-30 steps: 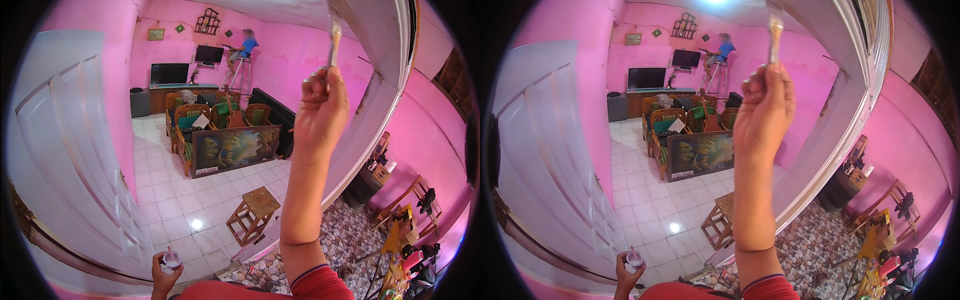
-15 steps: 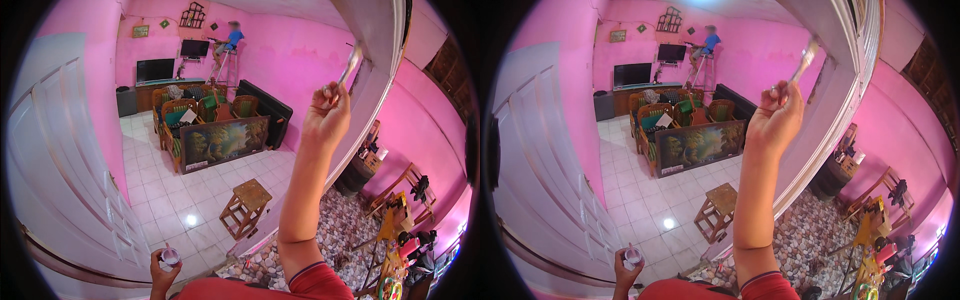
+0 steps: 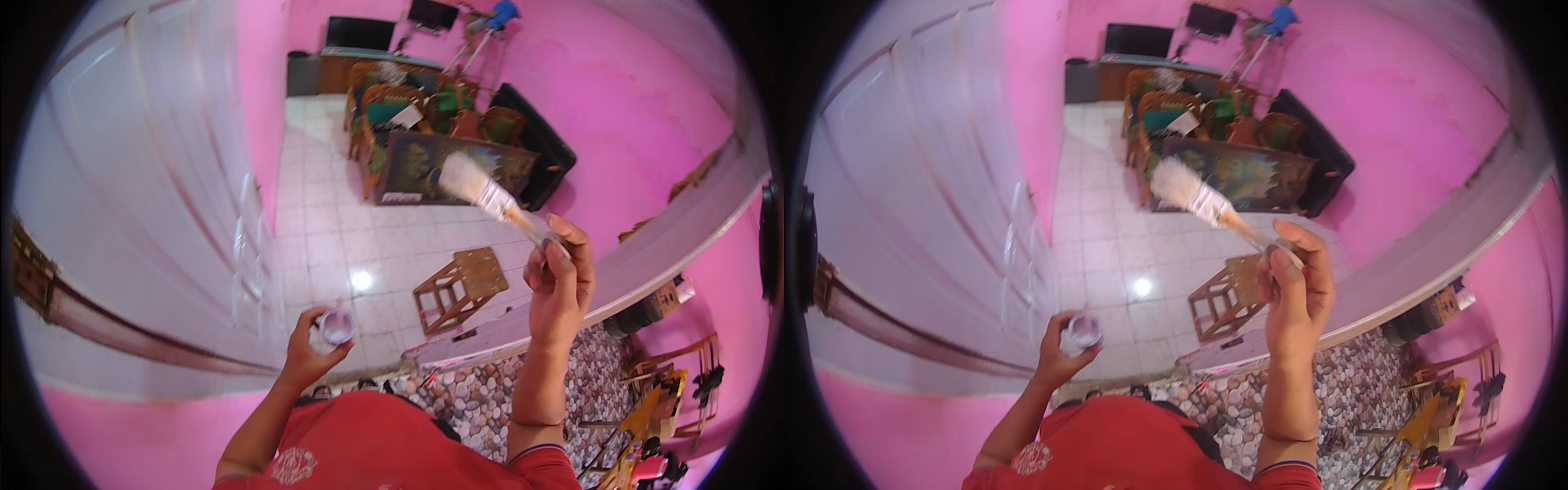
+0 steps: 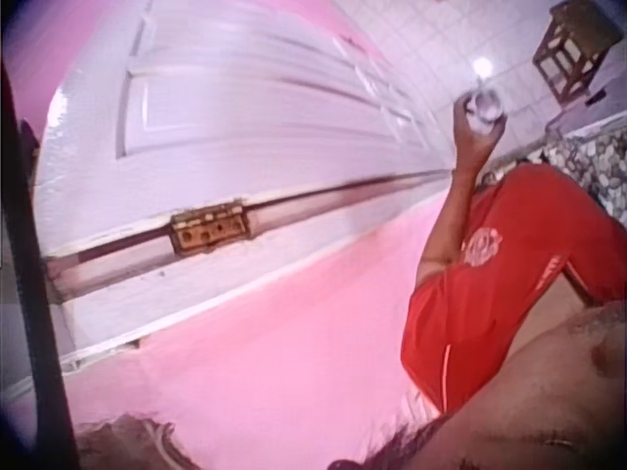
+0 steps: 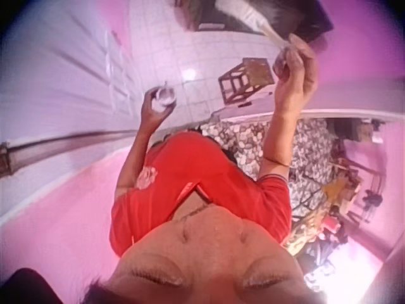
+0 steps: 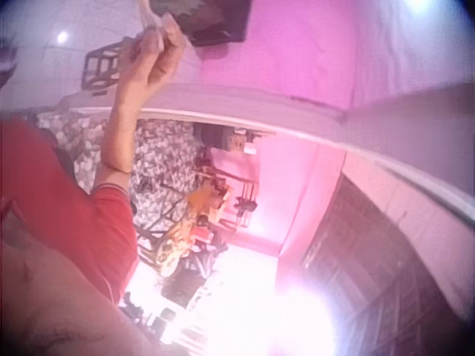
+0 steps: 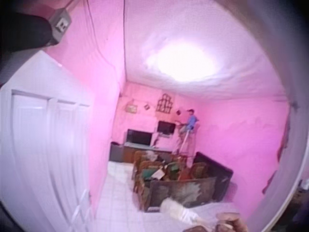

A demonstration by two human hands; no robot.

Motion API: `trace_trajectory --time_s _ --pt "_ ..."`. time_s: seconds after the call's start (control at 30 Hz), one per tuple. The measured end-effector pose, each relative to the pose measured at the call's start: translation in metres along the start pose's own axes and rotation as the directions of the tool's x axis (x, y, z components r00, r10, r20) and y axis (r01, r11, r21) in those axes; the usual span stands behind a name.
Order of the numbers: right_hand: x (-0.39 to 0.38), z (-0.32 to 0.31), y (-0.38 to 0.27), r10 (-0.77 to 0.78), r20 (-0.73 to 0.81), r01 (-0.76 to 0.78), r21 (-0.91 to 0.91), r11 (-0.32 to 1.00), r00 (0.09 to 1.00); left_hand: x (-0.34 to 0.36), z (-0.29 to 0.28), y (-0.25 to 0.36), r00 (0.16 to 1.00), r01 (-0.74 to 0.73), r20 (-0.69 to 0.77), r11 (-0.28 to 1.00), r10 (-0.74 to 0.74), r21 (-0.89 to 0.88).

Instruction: The person paints a wooden door frame with white paint using a brush, dipping the brush into a small plastic cup of paint. They apply paint to the vertical edges and hinges of the door frame while standing and sitting on the floor.

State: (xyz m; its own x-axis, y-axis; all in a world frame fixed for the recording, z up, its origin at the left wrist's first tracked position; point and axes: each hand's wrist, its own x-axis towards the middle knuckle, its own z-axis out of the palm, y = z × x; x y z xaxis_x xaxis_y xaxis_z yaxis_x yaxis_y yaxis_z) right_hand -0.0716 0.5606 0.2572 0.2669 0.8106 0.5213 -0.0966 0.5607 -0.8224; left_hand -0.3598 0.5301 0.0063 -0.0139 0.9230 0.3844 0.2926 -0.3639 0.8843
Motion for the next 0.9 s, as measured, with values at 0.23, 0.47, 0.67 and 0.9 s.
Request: trace_trajectory --time_s 0.23,0.47,0.67,0.9 --pt "-0.030 0.002 0.026 0.289 0.282 -0.210 -0.279 0.937 0.915 0.020 -0.014 0.027 1.000 -0.007 0.003 1.000 0.007 -0.012" --pt "-0.037 0.023 0.045 0.394 0.448 -0.222 -0.389 0.894 0.802 0.026 -0.009 0.035 1.000 -0.021 -0.003 0.998 0.021 -0.051" --pt "-0.032 0.042 0.055 0.306 0.620 -0.009 -0.434 0.901 0.723 0.019 -0.009 0.035 1.000 -0.012 -0.016 0.999 0.011 -0.037" --pt "-0.034 0.057 0.063 0.299 0.733 0.127 -0.464 0.877 0.611 0.012 -0.011 0.038 0.999 -0.016 -0.048 1.000 0.015 -0.018"
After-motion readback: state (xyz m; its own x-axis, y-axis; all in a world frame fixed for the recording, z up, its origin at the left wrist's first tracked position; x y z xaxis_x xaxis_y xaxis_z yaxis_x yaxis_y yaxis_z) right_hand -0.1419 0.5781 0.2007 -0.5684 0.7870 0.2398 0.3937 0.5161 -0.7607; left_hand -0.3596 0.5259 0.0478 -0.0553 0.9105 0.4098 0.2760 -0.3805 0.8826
